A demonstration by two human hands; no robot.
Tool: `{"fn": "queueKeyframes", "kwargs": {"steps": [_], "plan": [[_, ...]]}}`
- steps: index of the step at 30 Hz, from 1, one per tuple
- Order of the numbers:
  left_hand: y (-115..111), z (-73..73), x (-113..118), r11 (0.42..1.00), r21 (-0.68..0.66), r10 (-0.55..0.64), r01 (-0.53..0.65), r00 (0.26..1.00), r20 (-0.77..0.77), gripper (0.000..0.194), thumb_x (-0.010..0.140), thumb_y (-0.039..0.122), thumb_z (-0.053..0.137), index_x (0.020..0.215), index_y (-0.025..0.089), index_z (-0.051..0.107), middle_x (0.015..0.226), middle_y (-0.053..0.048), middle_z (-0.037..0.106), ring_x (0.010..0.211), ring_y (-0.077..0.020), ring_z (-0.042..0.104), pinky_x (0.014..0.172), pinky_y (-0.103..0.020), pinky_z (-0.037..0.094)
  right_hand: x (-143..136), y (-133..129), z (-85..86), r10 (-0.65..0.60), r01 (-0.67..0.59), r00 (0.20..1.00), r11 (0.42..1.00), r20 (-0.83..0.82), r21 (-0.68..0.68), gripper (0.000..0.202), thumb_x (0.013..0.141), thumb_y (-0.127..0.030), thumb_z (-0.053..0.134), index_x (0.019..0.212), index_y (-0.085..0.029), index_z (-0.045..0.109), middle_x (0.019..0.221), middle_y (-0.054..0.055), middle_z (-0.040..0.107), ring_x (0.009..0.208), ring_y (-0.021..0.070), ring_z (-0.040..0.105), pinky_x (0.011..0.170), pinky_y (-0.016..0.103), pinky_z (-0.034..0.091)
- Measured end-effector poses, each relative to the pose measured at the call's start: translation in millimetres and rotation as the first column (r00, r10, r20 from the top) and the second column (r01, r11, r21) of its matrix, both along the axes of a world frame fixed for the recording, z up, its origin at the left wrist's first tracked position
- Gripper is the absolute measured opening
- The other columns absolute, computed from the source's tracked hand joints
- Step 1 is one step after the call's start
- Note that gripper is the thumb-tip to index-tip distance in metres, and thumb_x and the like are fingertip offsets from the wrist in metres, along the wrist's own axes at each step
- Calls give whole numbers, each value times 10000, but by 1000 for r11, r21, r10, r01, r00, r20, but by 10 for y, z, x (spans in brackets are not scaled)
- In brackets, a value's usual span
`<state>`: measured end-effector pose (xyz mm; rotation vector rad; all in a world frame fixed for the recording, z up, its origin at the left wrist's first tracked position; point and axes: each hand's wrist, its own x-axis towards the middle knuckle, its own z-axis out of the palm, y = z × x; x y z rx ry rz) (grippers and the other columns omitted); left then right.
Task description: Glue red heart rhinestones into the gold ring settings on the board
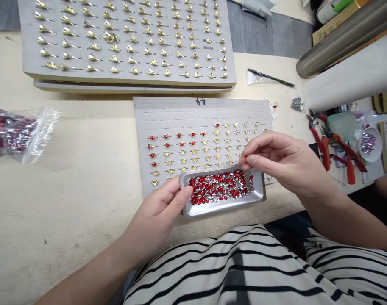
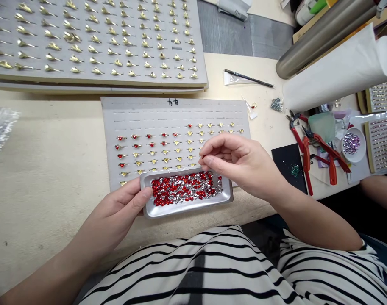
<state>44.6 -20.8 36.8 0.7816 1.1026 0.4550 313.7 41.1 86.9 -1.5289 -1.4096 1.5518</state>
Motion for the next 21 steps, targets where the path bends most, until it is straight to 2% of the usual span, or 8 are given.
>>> {"fn": "queueKeyframes", "kwargs": {"steps": [5,9,15,21], "plan": [[0,9,-1,1000,-5,-1,1,1000,2,403,1020,584,555,1286,316,695,1427,13,697,1345,-222,596,1120,-307,502,13,41,36,-16,16,1000,1000,17,-5,76,878,-277,825,927,-259,770,885,-24,794,788,102,774,773,220,669],[-3,13,-6,1000,-13,-11,11,1000,-11,404,1017,592,557,1273,315,701,1397,15,712,1314,-223,612,1076,-295,518,48,194,34,-66,59,995,994,73,92,159,851,-315,855,954,-243,758,886,-17,803,835,128,795,821,250,677],[-7,13,-9,1000,-14,-15,15,1000,16,395,1025,586,545,1280,326,699,1388,29,718,1303,-209,619,1078,-278,507,96,469,-125,-49,21,986,985,160,170,215,831,-353,858,968,-228,749,903,8,788,873,173,790,851,332,675],[-4,4,-21,999,-21,-30,31,999,29,392,1028,585,538,1276,330,703,1385,34,720,1311,-213,620,1077,-285,512,87,522,-257,-49,-4,971,975,234,223,155,861,-349,821,944,-233,760,902,16,769,869,183,781,876,365,676]]}}
